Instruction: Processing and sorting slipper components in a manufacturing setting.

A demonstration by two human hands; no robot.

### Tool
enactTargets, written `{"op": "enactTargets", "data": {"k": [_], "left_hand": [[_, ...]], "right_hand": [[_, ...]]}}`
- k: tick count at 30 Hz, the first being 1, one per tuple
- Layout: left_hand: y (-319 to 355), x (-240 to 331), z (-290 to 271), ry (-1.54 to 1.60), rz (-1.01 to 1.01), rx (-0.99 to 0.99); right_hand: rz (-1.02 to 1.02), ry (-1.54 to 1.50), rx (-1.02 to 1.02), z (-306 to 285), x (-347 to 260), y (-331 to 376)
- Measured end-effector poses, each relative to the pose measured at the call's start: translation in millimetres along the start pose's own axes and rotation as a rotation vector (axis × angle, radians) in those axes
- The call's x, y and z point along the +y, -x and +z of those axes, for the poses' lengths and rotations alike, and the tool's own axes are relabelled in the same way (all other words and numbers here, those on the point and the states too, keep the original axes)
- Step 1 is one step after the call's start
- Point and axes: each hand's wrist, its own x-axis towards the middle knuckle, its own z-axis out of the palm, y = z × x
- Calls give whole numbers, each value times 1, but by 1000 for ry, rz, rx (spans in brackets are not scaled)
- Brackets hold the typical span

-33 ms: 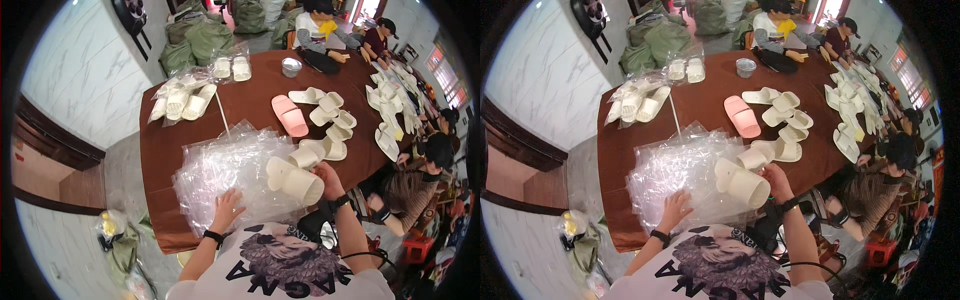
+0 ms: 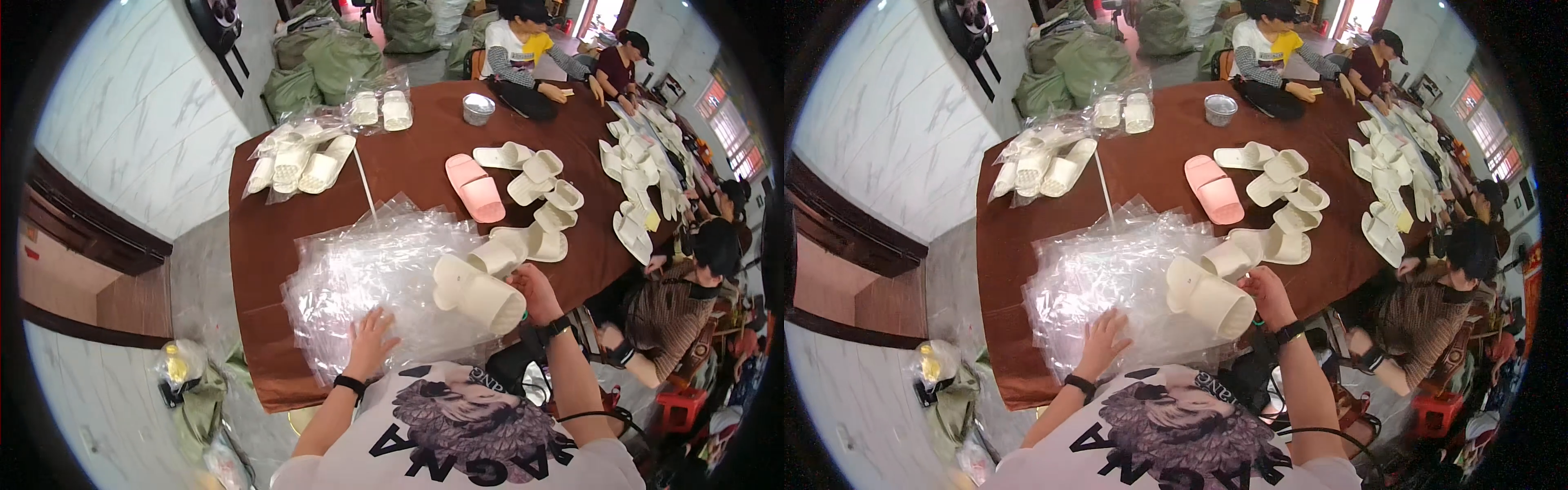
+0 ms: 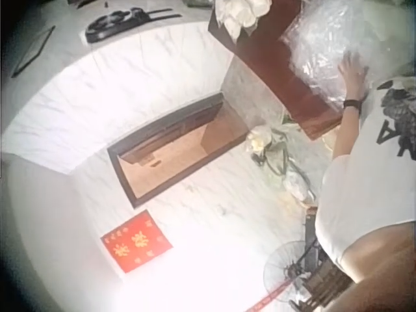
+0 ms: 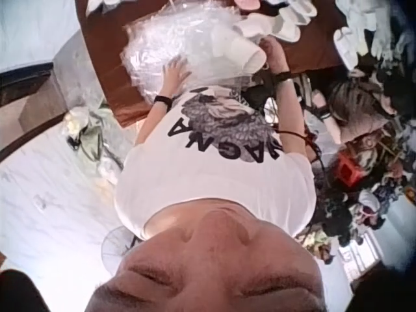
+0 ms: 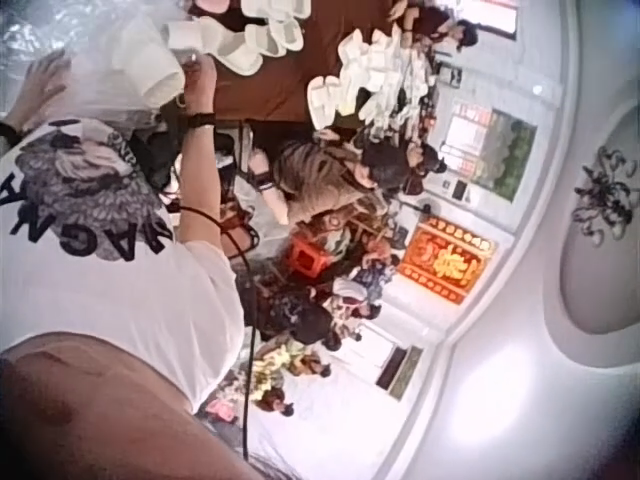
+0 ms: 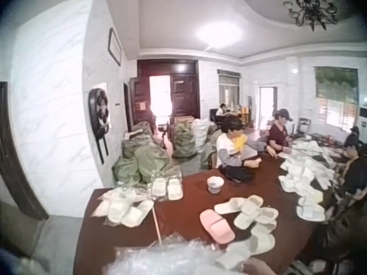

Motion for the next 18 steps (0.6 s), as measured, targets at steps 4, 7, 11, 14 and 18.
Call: {"op": "enactTargets", "data": {"k": [4, 7, 11, 14, 18], "left_hand": [[7, -10, 6, -78, -145, -13], [9, 0, -6, -80, -201, -59], [9, -6, -18, -83, -125, 29], [-17, 47, -52, 345, -26, 124], [-28, 82, -84, 711, 23, 242]], "right_hand": [[-130, 340, 151, 22, 9, 3], [-195, 261, 65, 45, 16, 8], [-314, 289, -196, 119, 11, 28], [-340, 311, -321, 163, 5, 51], [-374, 362, -477, 208, 4, 66]]}}
